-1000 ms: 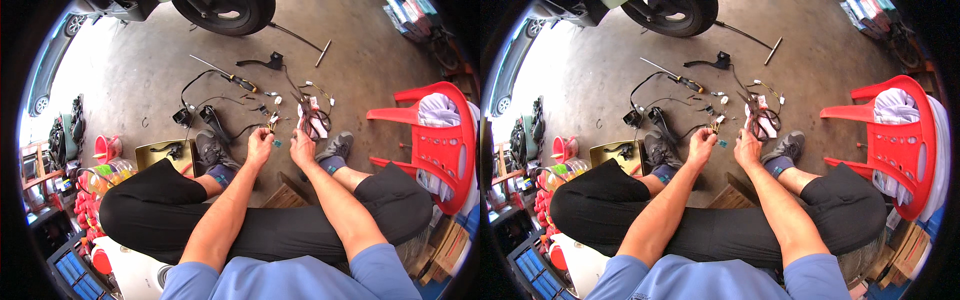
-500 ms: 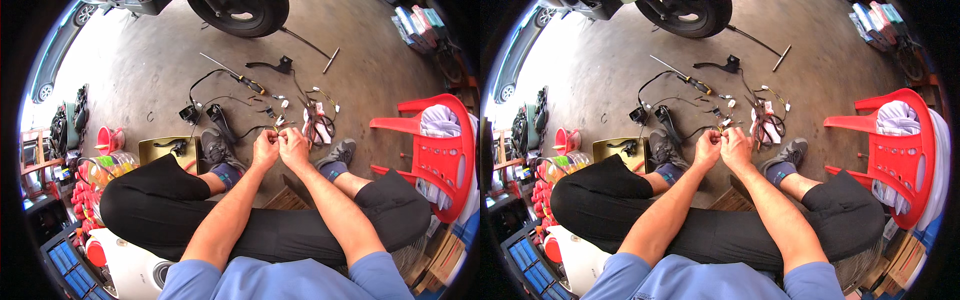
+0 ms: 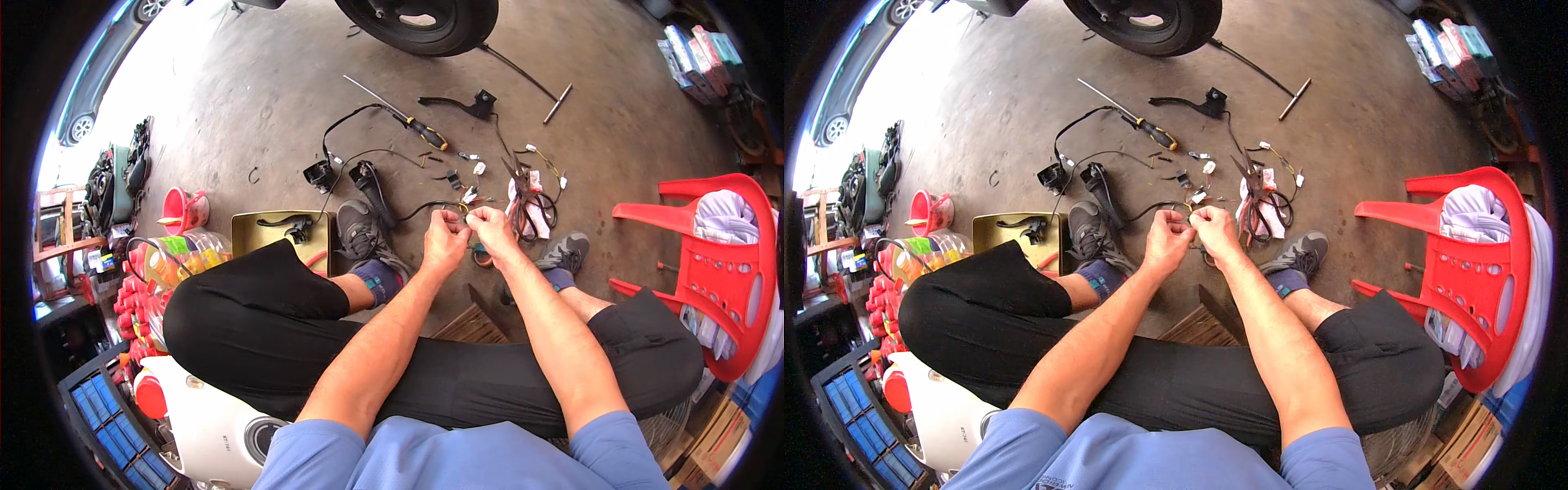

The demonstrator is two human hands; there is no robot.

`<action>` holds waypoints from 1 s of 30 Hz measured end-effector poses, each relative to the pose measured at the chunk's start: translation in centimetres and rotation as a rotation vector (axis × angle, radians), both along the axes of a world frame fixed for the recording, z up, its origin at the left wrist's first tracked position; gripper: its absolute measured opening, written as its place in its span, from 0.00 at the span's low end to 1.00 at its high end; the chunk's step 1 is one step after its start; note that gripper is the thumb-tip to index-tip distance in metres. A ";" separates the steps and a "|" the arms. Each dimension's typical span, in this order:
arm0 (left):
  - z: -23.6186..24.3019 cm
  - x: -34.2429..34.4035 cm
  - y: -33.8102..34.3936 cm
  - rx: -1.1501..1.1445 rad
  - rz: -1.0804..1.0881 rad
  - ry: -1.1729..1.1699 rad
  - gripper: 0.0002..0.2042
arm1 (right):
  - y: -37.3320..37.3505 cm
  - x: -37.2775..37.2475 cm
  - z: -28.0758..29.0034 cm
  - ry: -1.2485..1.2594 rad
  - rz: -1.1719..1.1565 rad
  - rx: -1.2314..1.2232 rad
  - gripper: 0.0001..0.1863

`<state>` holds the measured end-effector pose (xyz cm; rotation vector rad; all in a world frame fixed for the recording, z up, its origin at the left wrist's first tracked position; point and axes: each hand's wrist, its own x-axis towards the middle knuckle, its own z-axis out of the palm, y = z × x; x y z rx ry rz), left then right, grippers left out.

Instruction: Repair and connect wiring for a motorcycle headlight assembly.

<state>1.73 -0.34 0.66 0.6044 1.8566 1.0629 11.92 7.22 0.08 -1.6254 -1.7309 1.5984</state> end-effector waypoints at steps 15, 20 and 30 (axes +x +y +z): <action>0.6 -1.5 -0.1 0.002 -0.143 -0.244 0.21 | 1.2 0.9 1.1 0.322 0.039 -0.570 0.06; 0.7 -1.4 0.1 0.013 -0.147 -0.320 0.21 | 1.2 1.2 0.4 0.306 0.032 -0.607 0.06; 0.1 -2.3 0.6 0.016 -0.009 -0.498 0.11 | 1.1 0.5 2.2 0.250 0.020 -0.685 0.08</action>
